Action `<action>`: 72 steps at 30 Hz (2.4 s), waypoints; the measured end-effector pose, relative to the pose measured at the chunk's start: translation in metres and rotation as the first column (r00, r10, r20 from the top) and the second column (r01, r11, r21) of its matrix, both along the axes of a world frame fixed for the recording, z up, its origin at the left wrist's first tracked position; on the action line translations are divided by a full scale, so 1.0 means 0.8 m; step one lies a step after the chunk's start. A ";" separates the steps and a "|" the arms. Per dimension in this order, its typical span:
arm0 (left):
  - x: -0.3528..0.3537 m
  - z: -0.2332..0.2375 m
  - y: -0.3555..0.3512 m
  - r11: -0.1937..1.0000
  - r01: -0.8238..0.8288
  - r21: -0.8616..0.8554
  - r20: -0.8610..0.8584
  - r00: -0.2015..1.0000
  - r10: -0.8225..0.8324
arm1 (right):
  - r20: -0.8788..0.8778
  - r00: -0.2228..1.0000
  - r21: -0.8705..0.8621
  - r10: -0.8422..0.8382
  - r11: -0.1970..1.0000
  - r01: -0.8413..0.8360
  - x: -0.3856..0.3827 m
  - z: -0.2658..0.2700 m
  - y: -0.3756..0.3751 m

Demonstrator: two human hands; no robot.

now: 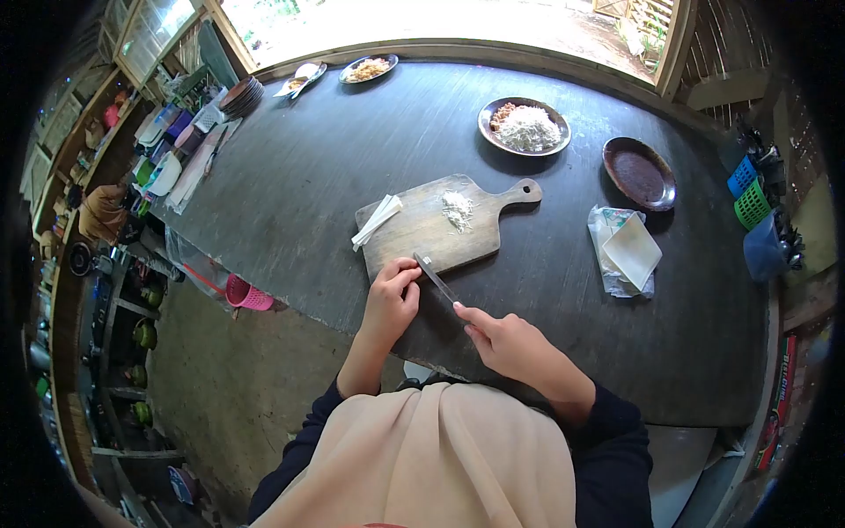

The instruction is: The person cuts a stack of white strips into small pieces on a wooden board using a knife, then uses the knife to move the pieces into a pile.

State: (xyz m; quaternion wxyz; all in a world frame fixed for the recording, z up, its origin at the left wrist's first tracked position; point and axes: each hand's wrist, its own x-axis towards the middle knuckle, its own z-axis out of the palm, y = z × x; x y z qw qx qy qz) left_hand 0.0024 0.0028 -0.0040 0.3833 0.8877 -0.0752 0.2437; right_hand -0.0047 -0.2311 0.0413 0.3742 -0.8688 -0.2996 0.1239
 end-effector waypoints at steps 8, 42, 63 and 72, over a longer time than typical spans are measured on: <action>0.000 -0.002 0.001 0.999 -0.017 0.043 0.007 1.000 0.017 | -0.086 0.996 0.088 0.028 0.996 -0.020 0.000 0.011 -0.006; -0.016 0.000 -0.009 0.978 -0.016 0.208 0.018 1.000 0.013 | -0.097 0.995 0.060 0.035 0.998 -0.029 -0.004 0.015 -0.005; -0.014 -0.004 -0.007 0.982 -0.028 0.187 0.037 0.999 0.021 | -0.002 1.000 0.059 0.025 0.998 -0.025 -0.006 0.006 0.006; -0.014 -0.004 -0.007 0.986 -0.031 0.162 0.071 0.997 0.019 | -0.014 1.000 0.096 0.025 0.995 -0.024 -0.006 0.012 0.001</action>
